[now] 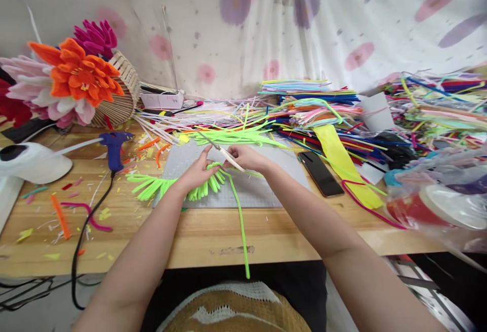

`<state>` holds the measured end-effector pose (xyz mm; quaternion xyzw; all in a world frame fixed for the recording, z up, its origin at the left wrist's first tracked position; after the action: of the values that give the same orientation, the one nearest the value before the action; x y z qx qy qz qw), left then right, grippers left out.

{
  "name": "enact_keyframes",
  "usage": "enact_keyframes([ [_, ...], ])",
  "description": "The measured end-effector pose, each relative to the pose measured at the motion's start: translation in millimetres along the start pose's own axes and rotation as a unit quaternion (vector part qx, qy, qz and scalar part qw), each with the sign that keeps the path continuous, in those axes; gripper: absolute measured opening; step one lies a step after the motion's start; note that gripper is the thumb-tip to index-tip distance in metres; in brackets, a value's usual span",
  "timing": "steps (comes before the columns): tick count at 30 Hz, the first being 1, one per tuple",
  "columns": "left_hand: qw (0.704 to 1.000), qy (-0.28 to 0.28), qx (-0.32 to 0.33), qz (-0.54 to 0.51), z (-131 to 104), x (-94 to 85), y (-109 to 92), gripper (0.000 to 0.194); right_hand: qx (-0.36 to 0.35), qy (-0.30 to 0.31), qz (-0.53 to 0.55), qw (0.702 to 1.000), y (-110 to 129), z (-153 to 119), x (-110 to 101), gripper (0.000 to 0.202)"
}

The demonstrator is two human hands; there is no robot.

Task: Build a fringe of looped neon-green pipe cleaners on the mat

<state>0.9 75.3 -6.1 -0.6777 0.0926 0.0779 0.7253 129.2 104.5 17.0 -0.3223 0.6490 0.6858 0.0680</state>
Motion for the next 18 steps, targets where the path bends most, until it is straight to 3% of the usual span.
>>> enact_keyframes([
  [3,0.999,0.011,-0.009,0.047,2,-3.7,3,0.077,0.003,0.015,0.042,0.999,-1,4,8,0.028],
  [8,0.998,0.051,-0.026,0.034,5,-4.5,5,0.036,0.008,-0.020,0.093,0.995,-10,0,-4,0.031],
  [12,0.998,-0.031,-0.003,0.051,9,-9.8,4,0.029,-0.064,-0.033,-0.085,0.994,-6,-11,-14,0.036],
  [15,0.996,-0.059,0.040,0.045,9,-7.8,0,0.025,-0.144,-0.040,-0.251,0.956,5,-20,-20,0.053],
  [18,0.994,-0.061,0.056,0.071,9,-6.3,-1,0.024,-0.227,-0.052,-0.334,0.913,17,-28,-25,0.063],
])
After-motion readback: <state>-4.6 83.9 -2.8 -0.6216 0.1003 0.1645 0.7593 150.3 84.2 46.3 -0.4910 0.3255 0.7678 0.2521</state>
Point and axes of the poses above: each hand's wrist, its own z-axis towards the middle knuckle, its own x-axis out of the palm, y = z × x, the point moved 7 cm from there along z, towards the middle knuckle, and after that the axes turned 11 degrees about -y, right-handed, at the moved point
